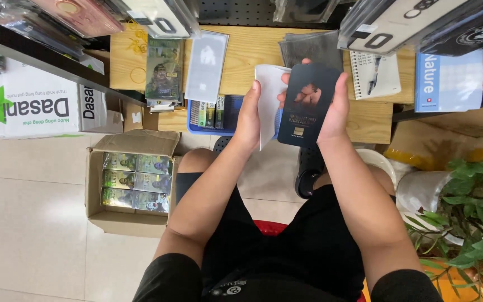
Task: The person wipes the front and back of a boxed screen protector with a cloth, then removes a new screen protector from a white sleeve and continues wiping it with the cloth.
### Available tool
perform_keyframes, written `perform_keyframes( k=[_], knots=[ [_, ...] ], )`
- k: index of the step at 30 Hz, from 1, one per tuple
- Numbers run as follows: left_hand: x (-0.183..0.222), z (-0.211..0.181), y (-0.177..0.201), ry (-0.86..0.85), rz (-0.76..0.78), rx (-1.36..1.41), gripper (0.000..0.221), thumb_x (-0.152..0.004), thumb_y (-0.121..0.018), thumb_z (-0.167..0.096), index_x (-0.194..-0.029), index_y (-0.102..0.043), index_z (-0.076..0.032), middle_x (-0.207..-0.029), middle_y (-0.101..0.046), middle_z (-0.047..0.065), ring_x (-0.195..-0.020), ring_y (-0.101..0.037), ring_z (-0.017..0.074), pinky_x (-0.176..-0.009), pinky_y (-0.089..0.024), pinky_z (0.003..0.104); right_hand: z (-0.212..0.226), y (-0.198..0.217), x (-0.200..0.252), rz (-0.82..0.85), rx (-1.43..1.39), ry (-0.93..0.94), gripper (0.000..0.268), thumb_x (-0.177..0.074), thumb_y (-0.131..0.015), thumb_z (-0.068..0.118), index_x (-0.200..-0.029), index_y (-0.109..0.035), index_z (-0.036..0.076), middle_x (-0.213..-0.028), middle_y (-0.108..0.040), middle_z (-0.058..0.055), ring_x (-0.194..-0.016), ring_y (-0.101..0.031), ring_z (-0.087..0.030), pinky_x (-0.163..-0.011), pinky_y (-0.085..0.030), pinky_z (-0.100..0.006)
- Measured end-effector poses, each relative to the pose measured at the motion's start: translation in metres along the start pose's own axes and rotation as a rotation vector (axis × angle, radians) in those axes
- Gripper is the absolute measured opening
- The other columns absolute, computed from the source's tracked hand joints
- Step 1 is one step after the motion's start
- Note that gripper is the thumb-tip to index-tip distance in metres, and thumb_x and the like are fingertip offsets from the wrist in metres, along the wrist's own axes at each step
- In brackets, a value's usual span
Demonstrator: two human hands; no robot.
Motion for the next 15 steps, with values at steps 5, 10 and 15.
perform_keyframes(
  k=[5, 10, 15],
  knots=[
    [-0.002, -0.003, -0.001, -0.007, 0.006, 0.007, 0.054, -0.104, -0.047, -0.063, -0.113, -0.063, -0.012, -0.095, -0.069, 0.008, -0.089, -0.067, 0.0148, -0.089, -0.053, 0.032, 0.005, -0.009, 0.001, -0.003, -0.022, -0.006, 0.087, -0.085, -0.046, 0.074, -0.146, -0.056, 0.014, -0.130, -0.067, -0.030, -0.104, -0.073, -0.048, -0.091, -0.063, -0.062],
    [-0.004, -0.011, -0.004, 0.034, 0.210, 0.288, 0.054, -0.101, -0.052, -0.059, -0.120, -0.057, -0.008, -0.086, -0.049, 0.000, -0.077, -0.047, 0.0111, -0.071, -0.039, 0.026, 0.008, -0.017, 0.004, -0.098, -0.084, -0.084, 0.079, -0.082, -0.057, 0.070, -0.140, -0.059, 0.017, -0.127, -0.070, -0.025, -0.095, -0.071, -0.045, -0.086, -0.059, -0.052],
    [-0.006, -0.002, 0.003, 0.075, 0.152, 0.339, 0.053, -0.100, -0.053, -0.057, -0.116, -0.057, -0.007, -0.086, -0.052, 0.002, -0.076, -0.049, 0.0124, -0.068, -0.041, 0.027, 0.008, -0.015, 0.004, -0.103, -0.057, -0.078, 0.080, -0.081, -0.057, 0.070, -0.141, -0.059, 0.017, -0.128, -0.070, -0.025, -0.095, -0.072, -0.044, -0.085, -0.060, -0.052]
  ],
)
Point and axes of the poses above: each hand's wrist, its own x-axis away from the middle knuckle, its own y-axis out of the back of the hand, z = x × y, the point moved 2 cm from there along -x, towards the middle knuckle
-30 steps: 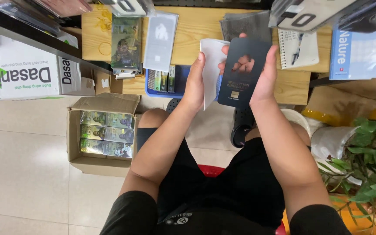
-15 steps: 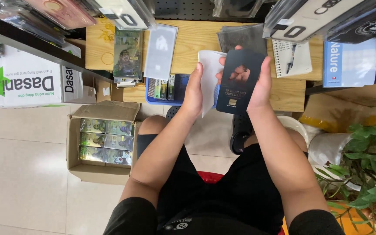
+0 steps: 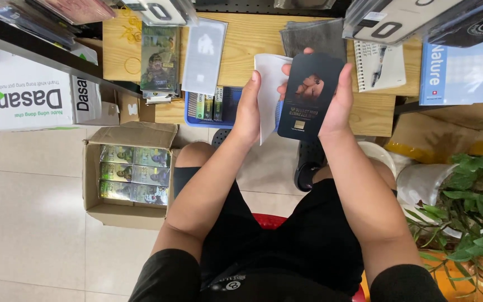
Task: The person wipes the front and back of a boxed screen protector with a cloth, then removes a new screen protector from a white sleeve and continues wiping it with the cloth.
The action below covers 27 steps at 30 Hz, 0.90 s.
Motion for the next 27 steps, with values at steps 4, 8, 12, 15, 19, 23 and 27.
perform_keyframes(
  k=[4, 8, 12, 15, 19, 23, 27],
  knots=[
    [0.001, -0.002, -0.002, -0.002, -0.042, -0.029, 0.051, -0.099, -0.054, -0.057, -0.106, -0.058, -0.007, -0.083, -0.055, 0.002, -0.073, -0.052, 0.0122, -0.066, -0.043, 0.027, 0.001, -0.009, 0.002, -0.038, 0.015, 0.008, 0.080, -0.080, -0.056, 0.071, -0.138, -0.061, 0.017, -0.125, -0.071, -0.025, -0.091, -0.073, -0.043, -0.080, -0.061, -0.050],
    [0.002, 0.000, 0.001, 0.002, -0.048, -0.048, 0.053, -0.099, -0.053, -0.058, -0.112, -0.058, -0.007, -0.085, -0.055, 0.002, -0.073, -0.051, 0.0119, -0.068, -0.042, 0.027, 0.001, -0.008, 0.002, -0.027, 0.013, 0.007, 0.079, -0.081, -0.055, 0.070, -0.139, -0.059, 0.017, -0.124, -0.072, -0.024, -0.091, -0.073, -0.044, -0.079, -0.060, -0.051],
    [0.000, 0.001, 0.003, -0.008, -0.039, -0.051, 0.053, -0.099, -0.054, -0.058, -0.114, -0.058, -0.007, -0.085, -0.055, 0.001, -0.074, -0.051, 0.0113, -0.068, -0.042, 0.027, 0.001, -0.006, 0.000, -0.043, 0.037, 0.002, 0.079, -0.079, -0.056, 0.071, -0.139, -0.059, 0.019, -0.125, -0.072, -0.022, -0.092, -0.073, -0.043, -0.079, -0.060, -0.050],
    [0.000, 0.001, 0.002, -0.023, -0.043, -0.061, 0.050, -0.099, -0.054, -0.057, -0.110, -0.058, -0.008, -0.085, -0.056, 0.000, -0.074, -0.051, 0.0113, -0.068, -0.041, 0.027, 0.002, -0.009, 0.001, -0.050, 0.024, -0.009, 0.078, -0.079, -0.056, 0.070, -0.138, -0.059, 0.019, -0.127, -0.071, -0.023, -0.092, -0.072, -0.043, -0.080, -0.059, -0.050],
    [0.000, -0.001, -0.001, -0.012, -0.069, -0.091, 0.049, -0.098, -0.053, -0.058, -0.100, -0.060, -0.010, -0.083, -0.058, 0.000, -0.073, -0.054, 0.0115, -0.065, -0.042, 0.027, 0.002, -0.006, 0.000, -0.057, 0.019, -0.008, 0.077, -0.079, -0.056, 0.070, -0.137, -0.059, 0.019, -0.125, -0.073, -0.022, -0.092, -0.072, -0.044, -0.082, -0.059, -0.050],
    [0.000, 0.000, 0.002, -0.028, -0.077, -0.110, 0.051, -0.098, -0.055, -0.059, -0.102, -0.062, -0.009, -0.087, -0.061, 0.001, -0.076, -0.055, 0.0119, -0.068, -0.043, 0.027, 0.004, -0.006, -0.001, -0.065, 0.056, 0.007, 0.078, -0.081, -0.052, 0.071, -0.138, -0.059, 0.020, -0.126, -0.073, -0.022, -0.092, -0.073, -0.042, -0.080, -0.060, -0.048],
    [0.001, -0.001, -0.001, -0.041, -0.064, -0.138, 0.048, -0.098, -0.053, -0.059, -0.102, -0.059, -0.011, -0.087, -0.058, -0.001, -0.076, -0.052, 0.0107, -0.068, -0.042, 0.026, 0.004, -0.011, 0.000, -0.076, 0.052, -0.008, 0.076, -0.080, -0.053, 0.072, -0.135, -0.060, 0.021, -0.125, -0.073, -0.021, -0.093, -0.073, -0.041, -0.081, -0.060, -0.048]
  ],
)
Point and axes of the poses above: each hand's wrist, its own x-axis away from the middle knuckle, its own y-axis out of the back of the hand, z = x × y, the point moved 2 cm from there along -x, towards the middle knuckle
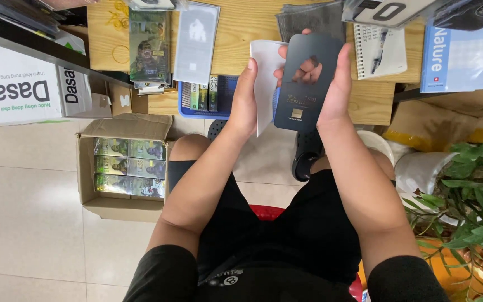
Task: The person wipes the front and back of a boxed screen protector with a cloth, then removes a new screen protector from a white sleeve and continues wiping it with the cloth.
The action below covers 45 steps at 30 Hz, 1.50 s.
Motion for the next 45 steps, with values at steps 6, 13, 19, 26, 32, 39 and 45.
perform_keyframes(
  k=[6, 13, 19, 26, 32, 39, 45],
  knots=[
    [-0.001, 0.001, 0.000, -0.016, -0.030, -0.017, 0.044, -0.101, -0.051, -0.055, -0.104, -0.059, -0.012, -0.091, -0.059, -0.001, -0.079, -0.055, 0.0124, -0.071, -0.044, 0.029, 0.003, -0.008, -0.001, -0.060, -0.012, -0.022, 0.075, -0.077, -0.054, 0.071, -0.135, -0.062, 0.023, -0.126, -0.074, -0.017, -0.090, -0.074, -0.038, -0.072, -0.059, -0.047],
    [0.001, 0.000, 0.004, -0.151, 0.036, -0.441, 0.063, -0.105, -0.057, -0.052, -0.151, -0.050, -0.009, -0.146, -0.056, 0.008, -0.138, -0.051, 0.0199, -0.118, -0.039, 0.035, 0.002, -0.020, -0.003, 0.065, -0.045, 0.104, 0.062, -0.090, -0.054, 0.061, -0.128, -0.060, 0.013, -0.110, -0.070, -0.023, -0.087, -0.068, -0.037, -0.081, -0.055, -0.044],
    [0.008, 0.010, 0.007, -0.318, 0.055, -1.059, 0.056, -0.115, -0.033, -0.046, -0.162, -0.032, -0.015, -0.168, -0.036, 0.013, -0.161, -0.032, 0.0296, -0.136, -0.023, 0.045, -0.016, 0.009, -0.007, 0.035, 0.606, 0.494, 0.064, -0.104, -0.058, 0.052, -0.154, -0.042, 0.015, -0.149, -0.050, -0.010, -0.130, -0.056, -0.021, -0.111, -0.048, -0.034],
    [0.005, 0.013, 0.004, -0.188, 0.144, -1.107, 0.059, -0.113, -0.033, -0.045, -0.163, -0.026, -0.014, -0.166, -0.030, 0.018, -0.161, -0.026, 0.0307, -0.136, -0.020, 0.044, -0.017, 0.036, -0.014, -0.106, 0.685, 0.343, 0.056, -0.101, -0.065, 0.026, -0.153, -0.047, 0.015, -0.107, -0.056, 0.001, -0.098, -0.054, -0.006, -0.084, -0.048, -0.020],
    [-0.004, 0.017, 0.022, 0.102, 0.062, -0.823, 0.070, -0.111, -0.031, -0.048, -0.164, -0.020, -0.004, -0.149, -0.037, 0.032, -0.119, -0.064, 0.0419, -0.091, -0.061, 0.054, 0.012, 0.038, -0.012, -0.065, 1.252, 0.507, 0.046, -0.110, -0.054, 0.043, -0.148, -0.059, 0.017, -0.130, -0.068, -0.021, -0.128, -0.062, -0.036, -0.102, -0.050, -0.048],
    [-0.009, -0.001, 0.030, 0.105, 0.072, -0.061, 0.075, -0.101, -0.044, -0.064, -0.147, -0.052, -0.005, -0.128, -0.068, 0.030, -0.096, -0.076, 0.0408, -0.076, -0.063, 0.047, 0.035, 0.122, -0.065, -0.679, 1.918, 0.372, 0.051, -0.093, -0.078, 0.043, -0.133, -0.065, 0.014, -0.110, -0.068, -0.016, -0.104, -0.069, -0.039, -0.083, -0.058, -0.053],
    [-0.005, -0.026, 0.027, 0.052, 0.086, 0.261, 0.078, -0.099, -0.053, -0.052, -0.156, -0.040, 0.000, -0.152, -0.051, 0.029, -0.110, -0.069, 0.0386, -0.082, -0.063, 0.050, 0.032, 0.117, -0.087, -0.832, 1.842, 0.442, 0.045, -0.089, -0.079, 0.028, -0.128, -0.062, 0.011, -0.106, -0.068, -0.019, -0.102, -0.058, -0.044, -0.079, -0.053, -0.057]
  ],
)
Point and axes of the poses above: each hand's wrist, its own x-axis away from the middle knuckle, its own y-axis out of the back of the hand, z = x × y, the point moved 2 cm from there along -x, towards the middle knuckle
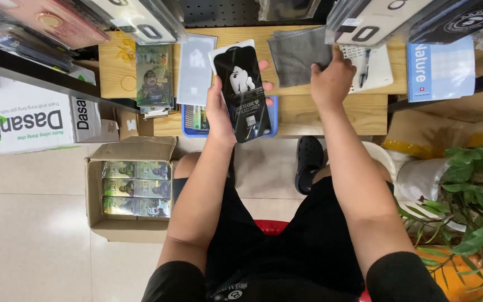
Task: The person wipes the front and back of a boxed screen protector with a cloth, then removes a new screen protector from a white sleeve and continues wiping it with the cloth.
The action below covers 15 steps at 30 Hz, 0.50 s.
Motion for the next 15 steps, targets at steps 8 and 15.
perform_keyframes(
  k=[8, 15],
  knots=[
    [0.003, -0.011, 0.001, -0.035, 0.042, 0.119, 0.081, -0.100, -0.060, -0.051, -0.158, -0.039, 0.001, -0.156, -0.049, 0.027, -0.111, -0.066, 0.0373, -0.086, -0.062, 0.047, 0.011, 0.003, -0.005, 0.116, -0.715, -0.329, 0.029, -0.061, -0.079, -0.002, -0.083, -0.080, 0.018, -0.094, -0.083, 0.006, -0.086, -0.075, -0.007, -0.072, -0.063, -0.026],
    [0.001, -0.006, 0.000, -0.029, 0.056, 0.141, 0.080, -0.100, -0.059, -0.053, -0.158, -0.039, -0.001, -0.156, -0.048, 0.028, -0.112, -0.067, 0.0376, -0.087, -0.062, 0.049, 0.033, 0.013, 0.014, -0.159, -0.593, 0.144, 0.031, -0.079, -0.081, -0.010, -0.107, -0.078, 0.002, -0.116, -0.071, -0.013, -0.108, -0.071, -0.028, -0.098, -0.061, -0.036]
  ],
)
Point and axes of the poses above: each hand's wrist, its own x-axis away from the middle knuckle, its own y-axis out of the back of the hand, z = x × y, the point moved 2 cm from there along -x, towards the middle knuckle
